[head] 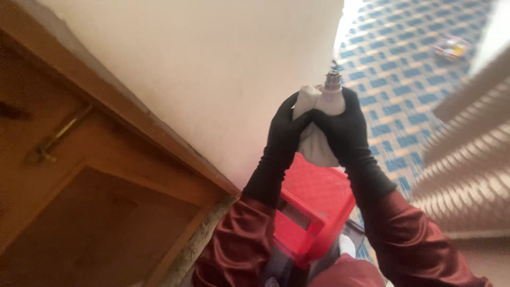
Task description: The recorder cleans a new light bulb with a cloth and then screws it into a ceiling fixture.
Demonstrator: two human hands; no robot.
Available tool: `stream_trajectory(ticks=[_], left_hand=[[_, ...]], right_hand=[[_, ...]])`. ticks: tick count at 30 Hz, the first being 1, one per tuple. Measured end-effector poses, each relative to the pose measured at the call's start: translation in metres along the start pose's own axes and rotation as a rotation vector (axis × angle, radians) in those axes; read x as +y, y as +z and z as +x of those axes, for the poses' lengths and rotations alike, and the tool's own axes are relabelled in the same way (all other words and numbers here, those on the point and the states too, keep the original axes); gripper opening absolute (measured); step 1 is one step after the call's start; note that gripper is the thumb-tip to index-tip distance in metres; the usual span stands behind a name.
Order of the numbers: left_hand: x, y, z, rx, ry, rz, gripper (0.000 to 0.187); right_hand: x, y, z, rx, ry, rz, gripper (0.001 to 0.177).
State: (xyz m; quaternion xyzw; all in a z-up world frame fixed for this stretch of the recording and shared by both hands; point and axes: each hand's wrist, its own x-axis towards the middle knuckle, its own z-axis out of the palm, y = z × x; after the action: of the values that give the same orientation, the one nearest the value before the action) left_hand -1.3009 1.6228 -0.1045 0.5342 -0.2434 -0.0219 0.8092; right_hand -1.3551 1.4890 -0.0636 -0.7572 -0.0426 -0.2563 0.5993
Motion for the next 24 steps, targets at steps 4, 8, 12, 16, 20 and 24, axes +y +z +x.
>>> stream_trajectory(ticks=[4, 8, 12, 16, 20, 24], left_hand=[[0.043, 0.005, -0.032, -0.116, -0.216, -0.179, 0.053], [0.036, 0.009, -0.043, -0.146, -0.308, -0.292, 0.041], [0.020, 0.031, -0.051, -0.086, -0.263, -0.217, 0.034], [0.036, 0.058, -0.074, -0.086, -0.370, -0.359, 0.036], [0.036, 0.081, -0.095, -0.121, -0.411, -0.417, 0.042], [0.032, 0.098, -0.111, -0.170, -0.460, -0.539, 0.047]], right_hand=[[-0.026, 0.001, -0.041, 0.106, -0.019, 0.011, 0.055], [-0.037, -0.005, -0.059, 0.183, 0.013, 0.014, 0.054], [-0.044, -0.013, -0.075, 0.359, 0.087, -0.003, 0.049], [-0.029, -0.034, -0.096, 0.450, 0.021, -0.004, 0.048], [-0.025, -0.055, -0.110, 0.428, 0.007, 0.016, 0.040], [-0.026, -0.062, -0.121, 0.413, -0.122, -0.025, 0.044]])
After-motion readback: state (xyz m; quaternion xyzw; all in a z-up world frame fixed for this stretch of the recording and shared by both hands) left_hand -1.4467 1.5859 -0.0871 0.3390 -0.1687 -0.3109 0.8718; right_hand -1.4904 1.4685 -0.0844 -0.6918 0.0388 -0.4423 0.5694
